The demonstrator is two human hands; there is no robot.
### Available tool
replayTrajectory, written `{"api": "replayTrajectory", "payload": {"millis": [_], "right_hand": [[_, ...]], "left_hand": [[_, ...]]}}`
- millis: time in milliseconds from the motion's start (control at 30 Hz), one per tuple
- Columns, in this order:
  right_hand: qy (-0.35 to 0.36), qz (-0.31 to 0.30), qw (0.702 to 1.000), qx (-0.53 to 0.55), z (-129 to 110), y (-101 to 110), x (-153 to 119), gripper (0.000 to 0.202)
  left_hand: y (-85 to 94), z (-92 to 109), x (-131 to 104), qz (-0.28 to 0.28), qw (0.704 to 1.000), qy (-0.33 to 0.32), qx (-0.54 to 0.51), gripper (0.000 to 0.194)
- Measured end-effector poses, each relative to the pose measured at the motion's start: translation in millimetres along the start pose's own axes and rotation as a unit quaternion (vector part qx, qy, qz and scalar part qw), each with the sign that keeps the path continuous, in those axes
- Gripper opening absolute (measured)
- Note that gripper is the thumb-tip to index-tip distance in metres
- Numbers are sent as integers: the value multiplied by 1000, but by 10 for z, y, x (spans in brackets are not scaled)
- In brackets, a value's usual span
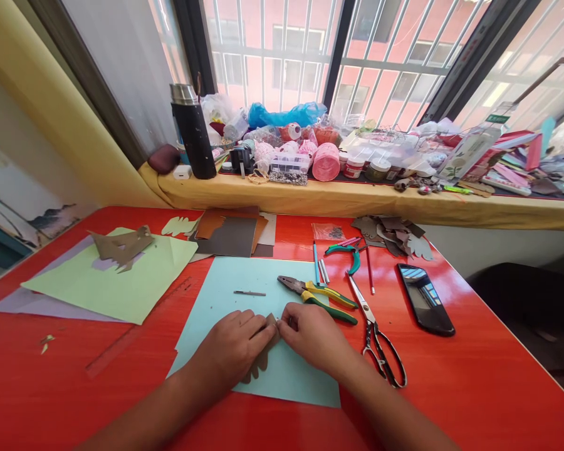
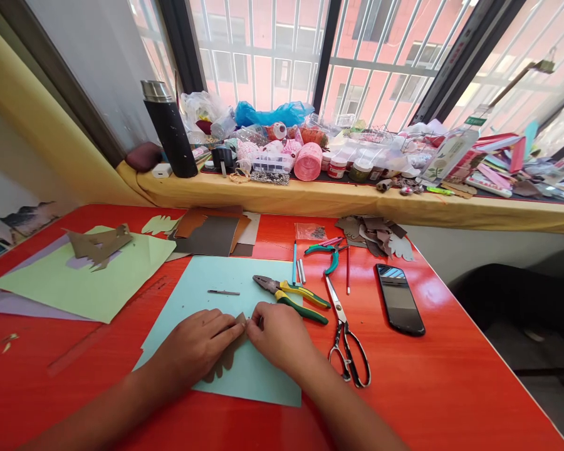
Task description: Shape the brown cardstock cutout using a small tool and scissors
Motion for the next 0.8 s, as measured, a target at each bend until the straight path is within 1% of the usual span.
{"api": "replayTrajectory", "payload": {"millis": [133,333,533,700,800], "right_hand": [[5,2,1000,12,3,12,-3,19],[-25,-22,999,42,68,-15,34,18],[-9,0,1000,13,37,-8,37,17],[-24,-6,1000,1,59,-30,47,17],[-14,-6,1000,3,45,-39,54,19]], "left_hand": [[8,23,-8,1,1000,-8,18,35],[-22,52,-27,-17,1000,-13,23,40],[1,89,-13,-16,999,-25,40,46],[-20,76,-20,-17,999,-19,30,47],[-24,75,-24,-18,999,-12,27,46]]}}
Point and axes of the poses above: each hand's wrist, its own x-axis towards the middle knuckle, its own y-axis out of the back of the hand, z = x × y, the point moved 10 cm from there along x, towards the middle knuckle, and after that the axes turned 1 degree about -x, right-handed, at the moved point
